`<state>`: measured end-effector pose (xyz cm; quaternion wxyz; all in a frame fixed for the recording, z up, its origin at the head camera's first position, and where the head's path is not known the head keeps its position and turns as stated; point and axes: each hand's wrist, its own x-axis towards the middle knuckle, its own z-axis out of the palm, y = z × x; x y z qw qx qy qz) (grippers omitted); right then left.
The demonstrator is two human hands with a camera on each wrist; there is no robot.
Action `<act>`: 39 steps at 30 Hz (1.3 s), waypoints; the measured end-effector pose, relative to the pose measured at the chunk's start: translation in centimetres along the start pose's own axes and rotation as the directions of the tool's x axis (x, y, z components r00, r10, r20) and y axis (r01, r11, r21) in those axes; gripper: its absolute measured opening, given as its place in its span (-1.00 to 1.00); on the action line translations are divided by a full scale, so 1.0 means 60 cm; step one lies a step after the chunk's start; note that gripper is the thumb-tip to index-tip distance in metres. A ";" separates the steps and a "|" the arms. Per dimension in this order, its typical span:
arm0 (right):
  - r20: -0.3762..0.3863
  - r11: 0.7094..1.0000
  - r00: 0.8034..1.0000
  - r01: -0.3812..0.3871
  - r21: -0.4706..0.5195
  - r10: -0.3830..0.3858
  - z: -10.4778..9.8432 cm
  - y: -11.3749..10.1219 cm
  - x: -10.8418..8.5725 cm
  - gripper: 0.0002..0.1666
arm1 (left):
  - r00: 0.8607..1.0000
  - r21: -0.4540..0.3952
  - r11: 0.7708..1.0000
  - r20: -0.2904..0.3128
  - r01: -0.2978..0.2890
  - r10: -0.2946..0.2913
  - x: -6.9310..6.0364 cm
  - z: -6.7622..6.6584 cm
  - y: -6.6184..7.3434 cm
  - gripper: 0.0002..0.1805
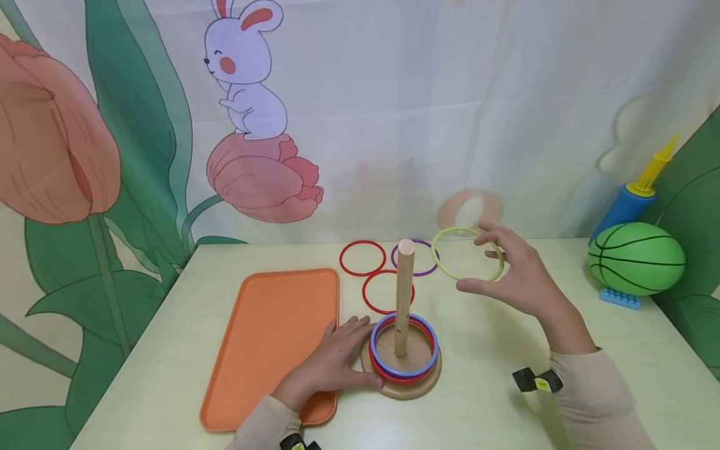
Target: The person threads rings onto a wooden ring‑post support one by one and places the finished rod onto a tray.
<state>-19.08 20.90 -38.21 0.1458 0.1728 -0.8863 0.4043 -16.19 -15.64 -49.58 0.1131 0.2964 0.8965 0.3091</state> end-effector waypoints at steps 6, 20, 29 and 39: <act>-0.030 0.998 0.999 0.019 0.057 -0.017 -0.021 -0.027 -0.010 -0.19 | 1.000 -0.004 1.000 0.004 -0.011 0.011 0.007 0.003 0.004 0.13; -0.203 0.894 0.940 0.328 0.305 -0.275 -0.032 -0.079 -0.022 -0.13 | 1.000 -0.008 1.000 0.008 0.009 -0.009 0.004 0.003 0.003 0.14; -0.257 0.803 0.912 0.406 0.436 -0.321 -0.022 -0.109 -0.030 -0.12 | 1.000 0.022 1.000 0.004 -0.001 0.001 0.002 0.001 0.000 0.15; -0.285 0.751 0.894 0.445 0.487 -0.345 0.004 -0.129 -0.037 0.03 | 1.000 0.021 1.000 0.009 -0.001 0.001 0.002 -0.001 0.000 0.15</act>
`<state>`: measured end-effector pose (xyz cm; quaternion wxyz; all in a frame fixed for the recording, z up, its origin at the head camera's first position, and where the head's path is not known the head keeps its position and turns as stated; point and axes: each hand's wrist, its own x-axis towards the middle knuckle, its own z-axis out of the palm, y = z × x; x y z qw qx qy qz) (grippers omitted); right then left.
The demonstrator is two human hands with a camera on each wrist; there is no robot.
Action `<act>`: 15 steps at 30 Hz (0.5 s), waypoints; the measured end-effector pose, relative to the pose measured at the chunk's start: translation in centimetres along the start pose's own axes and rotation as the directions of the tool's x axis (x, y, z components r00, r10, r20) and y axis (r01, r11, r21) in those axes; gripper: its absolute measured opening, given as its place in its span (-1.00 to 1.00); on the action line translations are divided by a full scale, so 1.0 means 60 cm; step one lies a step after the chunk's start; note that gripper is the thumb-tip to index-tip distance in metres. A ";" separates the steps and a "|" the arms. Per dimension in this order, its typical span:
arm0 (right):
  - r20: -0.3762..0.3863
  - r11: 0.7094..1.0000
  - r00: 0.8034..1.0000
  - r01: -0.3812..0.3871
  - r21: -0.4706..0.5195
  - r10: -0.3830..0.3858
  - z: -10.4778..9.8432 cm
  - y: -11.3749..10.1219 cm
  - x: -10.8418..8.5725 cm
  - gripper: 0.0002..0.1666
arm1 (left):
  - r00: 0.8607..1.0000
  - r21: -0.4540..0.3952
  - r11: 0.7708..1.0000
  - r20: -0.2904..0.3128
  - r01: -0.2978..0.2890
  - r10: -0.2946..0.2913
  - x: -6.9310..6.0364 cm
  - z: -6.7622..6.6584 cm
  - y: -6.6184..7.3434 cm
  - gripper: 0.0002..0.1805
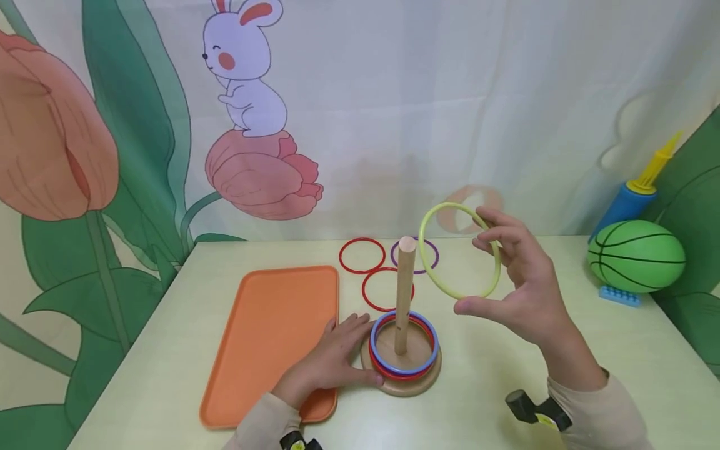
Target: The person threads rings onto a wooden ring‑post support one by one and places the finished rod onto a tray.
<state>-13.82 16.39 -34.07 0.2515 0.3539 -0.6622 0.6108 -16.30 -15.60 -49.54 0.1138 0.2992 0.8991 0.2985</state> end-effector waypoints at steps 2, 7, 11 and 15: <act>-0.001 1.000 1.000 -0.002 -0.025 0.002 0.005 -0.001 -0.001 0.02 | 1.000 -0.003 1.000 0.001 -0.003 0.003 0.000 -0.001 0.001 0.15; -0.023 0.983 0.998 -0.066 -0.170 0.063 0.013 -0.005 -0.002 -0.06 | 1.000 0.003 1.000 -0.004 -0.012 0.012 0.002 -0.001 0.001 0.14; -0.041 0.965 0.992 -0.124 -0.229 0.118 0.020 -0.010 -0.002 0.00 | 1.000 0.004 1.000 -0.004 -0.003 0.003 0.001 -0.001 0.001 0.14; -0.027 0.967 0.994 -0.106 -0.230 0.102 0.026 -0.010 -0.003 0.03 | 1.000 -0.002 1.000 0.004 0.005 -0.005 -0.002 -0.001 0.001 0.15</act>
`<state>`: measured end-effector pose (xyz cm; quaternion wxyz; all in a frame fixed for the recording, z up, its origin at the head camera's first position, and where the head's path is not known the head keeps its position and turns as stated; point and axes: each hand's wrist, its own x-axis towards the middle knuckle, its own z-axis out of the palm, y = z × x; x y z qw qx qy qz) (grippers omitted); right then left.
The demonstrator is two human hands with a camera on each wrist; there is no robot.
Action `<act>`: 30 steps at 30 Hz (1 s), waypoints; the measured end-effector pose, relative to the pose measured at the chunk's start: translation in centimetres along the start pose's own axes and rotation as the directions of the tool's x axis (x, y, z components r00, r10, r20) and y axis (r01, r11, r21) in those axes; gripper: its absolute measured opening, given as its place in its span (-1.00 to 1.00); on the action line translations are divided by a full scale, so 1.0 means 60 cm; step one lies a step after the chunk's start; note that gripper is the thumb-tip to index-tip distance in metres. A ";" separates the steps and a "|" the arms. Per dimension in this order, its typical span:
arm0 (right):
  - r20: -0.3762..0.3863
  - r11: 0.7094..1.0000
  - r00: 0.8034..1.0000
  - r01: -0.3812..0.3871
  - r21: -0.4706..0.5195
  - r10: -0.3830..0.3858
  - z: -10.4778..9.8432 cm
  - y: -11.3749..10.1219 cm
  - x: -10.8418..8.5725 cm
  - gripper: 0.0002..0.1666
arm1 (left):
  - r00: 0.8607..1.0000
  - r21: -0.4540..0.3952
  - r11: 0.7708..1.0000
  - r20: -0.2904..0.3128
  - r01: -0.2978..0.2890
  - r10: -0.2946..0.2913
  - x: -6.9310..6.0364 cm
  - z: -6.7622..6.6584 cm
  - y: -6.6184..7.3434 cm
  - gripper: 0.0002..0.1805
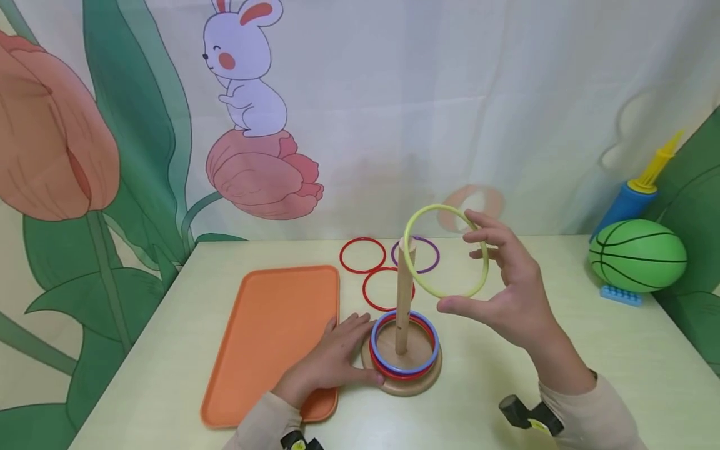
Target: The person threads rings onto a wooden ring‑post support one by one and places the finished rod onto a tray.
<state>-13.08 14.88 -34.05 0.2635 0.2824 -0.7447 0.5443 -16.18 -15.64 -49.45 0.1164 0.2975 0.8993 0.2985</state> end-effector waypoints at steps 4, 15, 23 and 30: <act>-0.002 0.999 1.000 0.015 -0.052 -0.015 0.006 0.002 -0.003 0.03 | 1.000 0.003 1.000 -0.004 -0.004 0.004 0.000 0.001 -0.001 0.14; 0.024 0.991 0.999 0.033 -0.128 -0.030 0.016 0.001 -0.008 0.01 | 1.000 0.003 1.000 -0.005 0.001 -0.001 0.001 0.001 -0.002 0.14; 0.068 0.980 0.994 0.095 -0.176 -0.085 0.015 0.001 -0.006 -0.04 | 1.000 0.007 1.000 0.005 0.008 -0.008 0.001 0.001 -0.001 0.15; 0.098 0.981 0.991 0.103 -0.165 -0.088 0.012 0.002 -0.004 -0.24 | 1.000 0.001 1.000 -0.001 -0.001 0.001 0.002 0.000 -0.001 0.13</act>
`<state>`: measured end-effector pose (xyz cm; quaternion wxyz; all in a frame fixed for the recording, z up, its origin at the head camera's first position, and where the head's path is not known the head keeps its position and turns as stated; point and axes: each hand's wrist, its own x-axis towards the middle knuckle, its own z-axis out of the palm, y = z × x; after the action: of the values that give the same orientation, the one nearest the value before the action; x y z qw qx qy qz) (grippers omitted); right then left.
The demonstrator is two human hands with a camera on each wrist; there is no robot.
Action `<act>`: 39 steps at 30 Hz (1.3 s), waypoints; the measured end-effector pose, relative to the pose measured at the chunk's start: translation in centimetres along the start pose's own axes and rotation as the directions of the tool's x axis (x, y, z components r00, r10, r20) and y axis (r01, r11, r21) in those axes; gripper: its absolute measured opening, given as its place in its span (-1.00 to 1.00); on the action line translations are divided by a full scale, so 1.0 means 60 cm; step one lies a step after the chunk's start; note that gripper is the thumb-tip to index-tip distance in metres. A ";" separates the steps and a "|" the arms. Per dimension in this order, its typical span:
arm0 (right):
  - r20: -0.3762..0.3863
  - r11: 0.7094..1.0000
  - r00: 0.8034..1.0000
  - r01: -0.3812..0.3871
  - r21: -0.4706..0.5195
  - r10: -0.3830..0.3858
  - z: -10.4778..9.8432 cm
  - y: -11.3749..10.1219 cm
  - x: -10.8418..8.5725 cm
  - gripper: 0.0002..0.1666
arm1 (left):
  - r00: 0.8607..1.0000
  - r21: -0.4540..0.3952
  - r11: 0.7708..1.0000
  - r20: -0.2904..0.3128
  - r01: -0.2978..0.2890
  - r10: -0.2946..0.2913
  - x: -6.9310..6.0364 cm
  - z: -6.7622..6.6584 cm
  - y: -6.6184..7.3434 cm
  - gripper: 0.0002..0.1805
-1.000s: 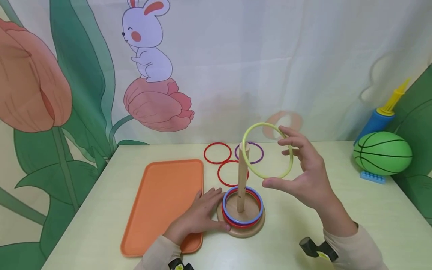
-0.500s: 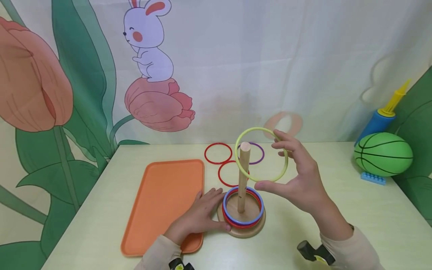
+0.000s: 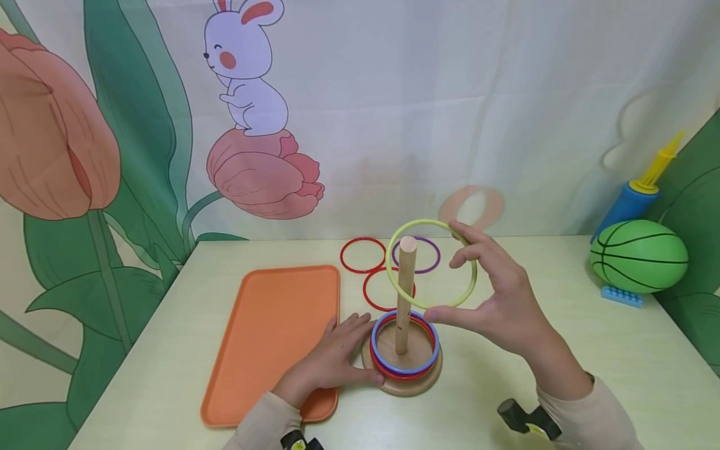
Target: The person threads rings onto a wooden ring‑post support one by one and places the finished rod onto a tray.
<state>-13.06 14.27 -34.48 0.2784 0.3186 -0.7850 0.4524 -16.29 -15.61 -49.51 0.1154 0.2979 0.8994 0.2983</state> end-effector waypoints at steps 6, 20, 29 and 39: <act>0.009 1.000 1.000 -0.007 0.021 0.007 0.000 0.002 0.000 -0.32 | 1.000 -0.003 1.000 0.000 0.004 -0.004 -0.002 -0.001 0.001 0.13; 0.083 0.999 0.996 -0.040 0.022 0.038 0.008 0.006 -0.014 -0.28 | 1.000 -0.010 1.000 0.001 0.004 -0.004 -0.003 0.003 -0.001 0.13; 0.130 1.000 0.991 -0.022 0.002 0.021 0.014 0.014 -0.027 -0.29 | 1.000 -0.008 1.000 0.002 -0.008 0.008 -0.001 -0.001 0.003 0.13; 0.187 0.998 0.982 -0.002 -0.059 0.013 0.025 0.024 -0.048 -0.34 | 1.000 -0.007 1.000 0.004 -0.008 0.008 -0.003 -0.002 0.001 0.12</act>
<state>-12.51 14.19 -37.99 0.2108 0.3484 -0.8218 0.3986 -16.17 -15.72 -49.34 0.1173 0.3017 0.8968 0.3015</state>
